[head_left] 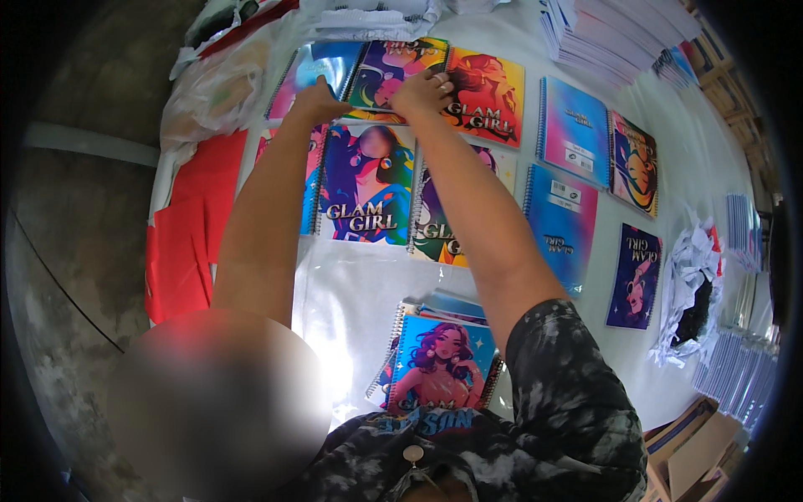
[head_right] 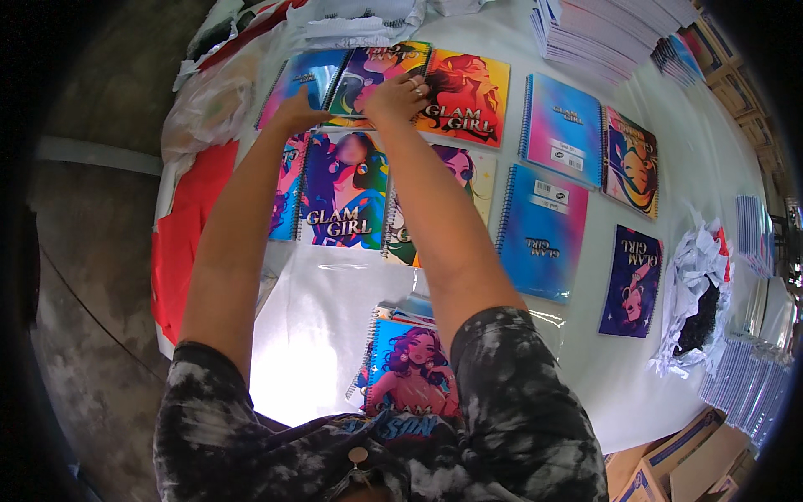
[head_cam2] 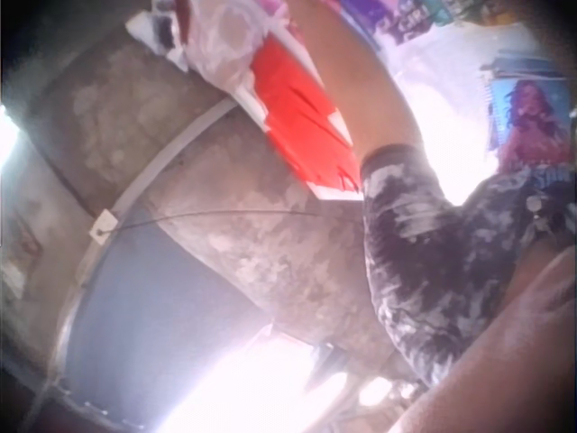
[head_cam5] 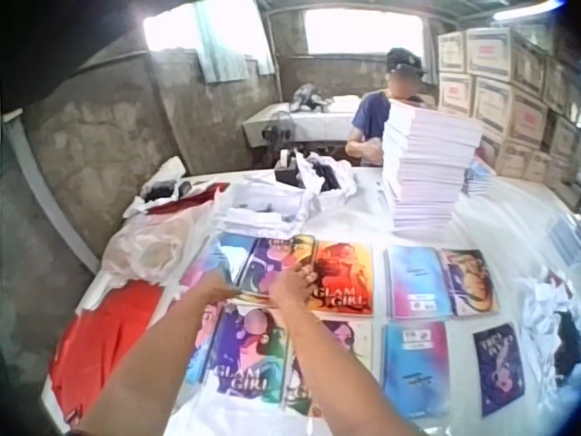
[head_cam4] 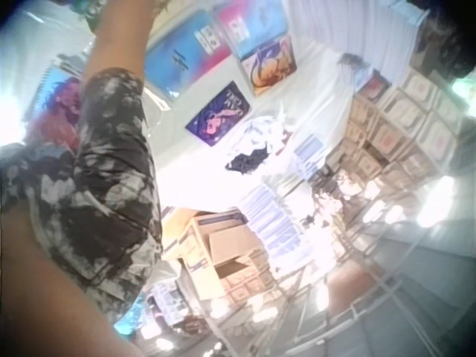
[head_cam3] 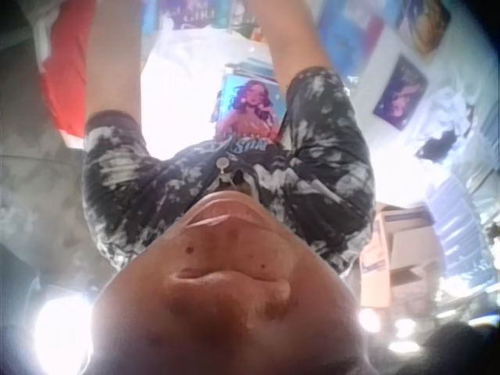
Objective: The person places spiral-bound notebooks into clear plastic bags and seals them using a tape dispenser. They repeat this process for several notebooks, stacking the sealed packages on the table.
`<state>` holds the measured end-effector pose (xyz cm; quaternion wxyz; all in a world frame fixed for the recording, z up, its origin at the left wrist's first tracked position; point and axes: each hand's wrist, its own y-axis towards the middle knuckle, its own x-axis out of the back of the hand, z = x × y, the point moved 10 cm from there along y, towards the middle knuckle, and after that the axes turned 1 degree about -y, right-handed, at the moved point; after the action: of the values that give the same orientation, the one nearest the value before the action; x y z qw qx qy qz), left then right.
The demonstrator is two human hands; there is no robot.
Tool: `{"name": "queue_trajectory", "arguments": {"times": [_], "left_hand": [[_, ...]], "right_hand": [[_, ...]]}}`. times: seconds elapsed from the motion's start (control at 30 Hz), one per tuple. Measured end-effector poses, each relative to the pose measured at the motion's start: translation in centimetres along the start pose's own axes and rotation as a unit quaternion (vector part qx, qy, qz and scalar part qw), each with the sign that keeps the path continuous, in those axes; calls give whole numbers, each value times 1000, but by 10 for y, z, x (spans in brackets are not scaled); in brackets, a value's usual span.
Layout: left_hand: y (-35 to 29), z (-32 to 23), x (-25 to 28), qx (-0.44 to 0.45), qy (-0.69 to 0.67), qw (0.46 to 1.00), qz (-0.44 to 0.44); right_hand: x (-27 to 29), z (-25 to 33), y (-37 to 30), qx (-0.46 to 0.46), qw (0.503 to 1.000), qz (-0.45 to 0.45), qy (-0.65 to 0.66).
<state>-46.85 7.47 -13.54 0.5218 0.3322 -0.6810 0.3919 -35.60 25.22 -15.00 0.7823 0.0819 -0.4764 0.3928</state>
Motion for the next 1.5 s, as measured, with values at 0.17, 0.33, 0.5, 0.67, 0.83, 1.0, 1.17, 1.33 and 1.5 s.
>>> {"name": "queue_trajectory", "arguments": {"times": [0.17, 0.33, 0.5, 0.67, 0.83, 1.0, 1.17, 1.33, 1.5], "left_hand": [[-2, 35, -4, 60, -29, 997, -42], [-7, 3, 2, 50, 27, 997, -45], [11, 61, 39, 3, -363, 926, -105], [-105, 7, 52, 61, -883, 414, -212], [-250, -40, 80, -48, -845, 483, -224], [-366, 2, 72, 61, -653, 696, -291], [-437, 2, 54, -7, -771, 620, -146], [-486, 0, 20, 64, -789, 583, -183], [-461, -71, 70, -275, -870, 393, 113]], "right_hand": [[23, -50, 10, 11, 998, 34, -50], [22, -71, 28, -69, 988, 120, -66], [7, -35, 3, 0, 980, 158, -122], [-12, -29, -33, 229, 939, 174, -188], [7, -9, -33, 457, 856, -32, -241], [64, 4, -35, 542, 769, -218, -261], [272, 11, -148, 499, 806, -290, 135], [327, -38, -320, 436, 826, -356, 15], [211, -128, -464, 609, 779, -144, -45]]}}
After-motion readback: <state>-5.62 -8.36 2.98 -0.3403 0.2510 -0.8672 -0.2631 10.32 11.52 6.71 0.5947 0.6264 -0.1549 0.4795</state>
